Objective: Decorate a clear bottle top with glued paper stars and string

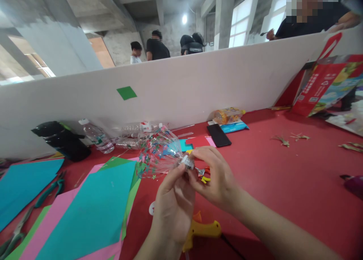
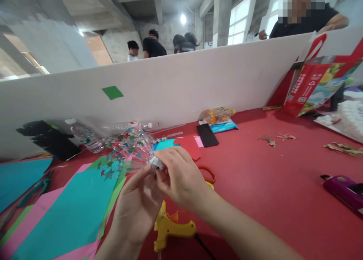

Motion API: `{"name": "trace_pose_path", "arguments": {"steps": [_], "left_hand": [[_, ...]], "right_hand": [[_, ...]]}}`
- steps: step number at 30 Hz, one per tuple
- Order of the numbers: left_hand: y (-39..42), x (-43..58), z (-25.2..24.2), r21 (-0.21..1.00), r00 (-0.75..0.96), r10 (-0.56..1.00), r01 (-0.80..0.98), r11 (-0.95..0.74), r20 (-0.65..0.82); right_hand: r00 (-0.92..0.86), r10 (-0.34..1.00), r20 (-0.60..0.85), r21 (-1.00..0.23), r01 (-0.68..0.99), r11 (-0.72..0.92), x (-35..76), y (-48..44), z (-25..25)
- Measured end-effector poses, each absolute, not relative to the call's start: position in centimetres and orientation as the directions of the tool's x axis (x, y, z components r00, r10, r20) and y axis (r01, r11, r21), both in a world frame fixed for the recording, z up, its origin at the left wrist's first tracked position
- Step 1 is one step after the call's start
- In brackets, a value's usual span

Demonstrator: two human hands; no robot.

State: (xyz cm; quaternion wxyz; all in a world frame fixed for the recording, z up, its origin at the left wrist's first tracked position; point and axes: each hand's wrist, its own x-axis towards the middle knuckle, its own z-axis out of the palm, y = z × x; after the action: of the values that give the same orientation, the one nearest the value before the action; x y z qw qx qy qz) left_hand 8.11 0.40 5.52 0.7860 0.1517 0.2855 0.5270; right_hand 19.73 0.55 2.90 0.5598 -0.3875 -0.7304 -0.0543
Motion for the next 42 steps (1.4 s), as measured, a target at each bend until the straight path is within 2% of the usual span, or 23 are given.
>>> {"name": "trace_pose_path", "arguments": {"steps": [12,42], "left_hand": [[0.46,8.07,5.47,0.547,0.270,0.918,-0.740,0.391,-0.289],[0.50,8.00,5.46,0.527,0.270,0.905,-0.743,0.413,-0.329]], "right_hand": [[-0.078,0.536,0.841,-0.378,0.625,0.683,19.79,0.49,3.05],[-0.086,0.509,0.856,-0.350,0.628,0.695,19.75,0.50,3.11]]}}
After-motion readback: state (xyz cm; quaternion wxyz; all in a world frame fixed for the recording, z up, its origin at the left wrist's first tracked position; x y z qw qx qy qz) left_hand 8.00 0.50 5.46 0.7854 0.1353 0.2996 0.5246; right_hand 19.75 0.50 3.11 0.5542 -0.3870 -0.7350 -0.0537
